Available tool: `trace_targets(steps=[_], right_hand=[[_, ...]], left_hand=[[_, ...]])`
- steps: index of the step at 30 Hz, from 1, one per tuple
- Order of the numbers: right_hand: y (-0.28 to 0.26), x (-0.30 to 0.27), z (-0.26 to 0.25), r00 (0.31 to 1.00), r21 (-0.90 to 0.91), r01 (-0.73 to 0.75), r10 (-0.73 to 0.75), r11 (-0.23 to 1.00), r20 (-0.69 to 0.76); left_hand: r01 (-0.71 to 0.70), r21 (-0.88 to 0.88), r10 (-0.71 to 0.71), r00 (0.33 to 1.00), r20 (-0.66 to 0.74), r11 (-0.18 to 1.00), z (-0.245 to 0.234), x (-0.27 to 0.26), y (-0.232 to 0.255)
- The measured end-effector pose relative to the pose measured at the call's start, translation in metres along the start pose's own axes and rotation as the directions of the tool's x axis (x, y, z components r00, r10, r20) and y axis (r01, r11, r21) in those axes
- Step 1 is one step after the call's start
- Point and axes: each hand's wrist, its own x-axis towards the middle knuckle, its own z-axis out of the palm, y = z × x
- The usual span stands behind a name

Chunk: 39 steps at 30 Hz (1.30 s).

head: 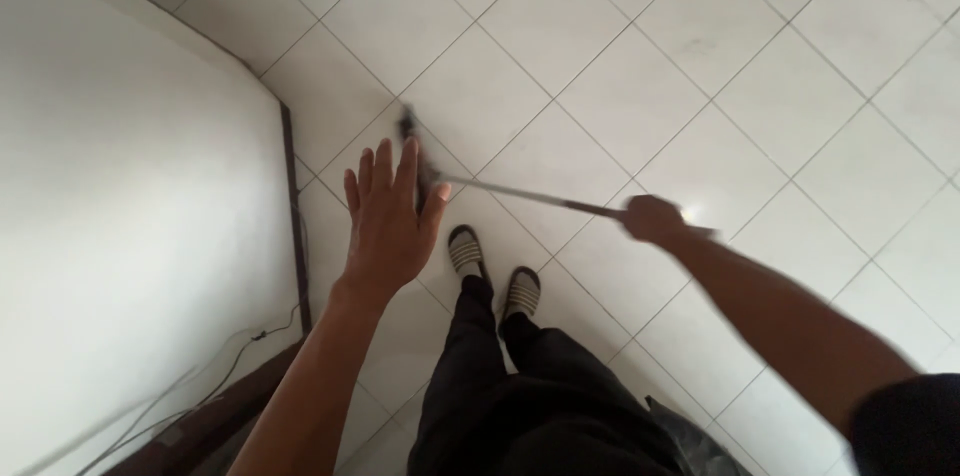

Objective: Sweeping a tiled floor near a staircase and under a table using a broom.

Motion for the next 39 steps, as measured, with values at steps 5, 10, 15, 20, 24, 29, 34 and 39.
trace_targets(steps=[5, 10, 15, 20, 24, 29, 34, 39], right_hand=[[0.051, -0.088, -0.072, 0.998, -0.105, -0.065, 0.066, 0.992, 0.013], [-0.017, -0.118, -0.093, 1.000, -0.108, -0.022, 0.023, 0.994, 0.008], [-0.169, -0.094, -0.060, 0.968, -0.083, 0.247, -0.242, 0.966, 0.065], [-0.313, -0.098, -0.023, 0.952, -0.111, 0.276, -0.256, 0.955, 0.168], [-0.303, -0.077, 0.013, 0.976, -0.017, 0.173, -0.169, 0.985, 0.140], [-0.171, -0.094, -0.009, 0.983, -0.080, -0.021, 0.035, 0.997, 0.180], [-0.182, -0.176, -0.066, 0.992, -0.104, -0.087, 0.095, 0.991, 0.079], [-0.260, -0.181, -0.027, 0.980, -0.133, 0.194, -0.186, 0.972, 0.072]], left_hand=[[-0.009, -0.039, 0.010, 1.000, 0.020, 0.999, 0.003, -0.026, 0.018], [-0.018, -0.036, 0.018, 1.000, 0.004, 0.999, -0.006, -0.050, 0.029], [0.054, -0.056, -0.056, 0.998, -0.040, 0.997, -0.039, -0.083, 0.018], [0.096, 0.062, -0.091, 0.992, -0.084, 0.993, -0.071, -0.119, -0.021], [0.060, 0.075, -0.056, 0.996, -0.063, 0.995, -0.091, -0.143, -0.054], [0.032, 0.027, -0.030, 0.998, -0.063, 0.999, -0.096, -0.161, -0.089], [-0.005, -0.017, 0.004, 0.999, -0.051, 1.000, -0.093, -0.178, -0.109], [-0.015, -0.019, 0.014, 0.997, -0.074, 1.000, -0.093, -0.202, -0.118]])
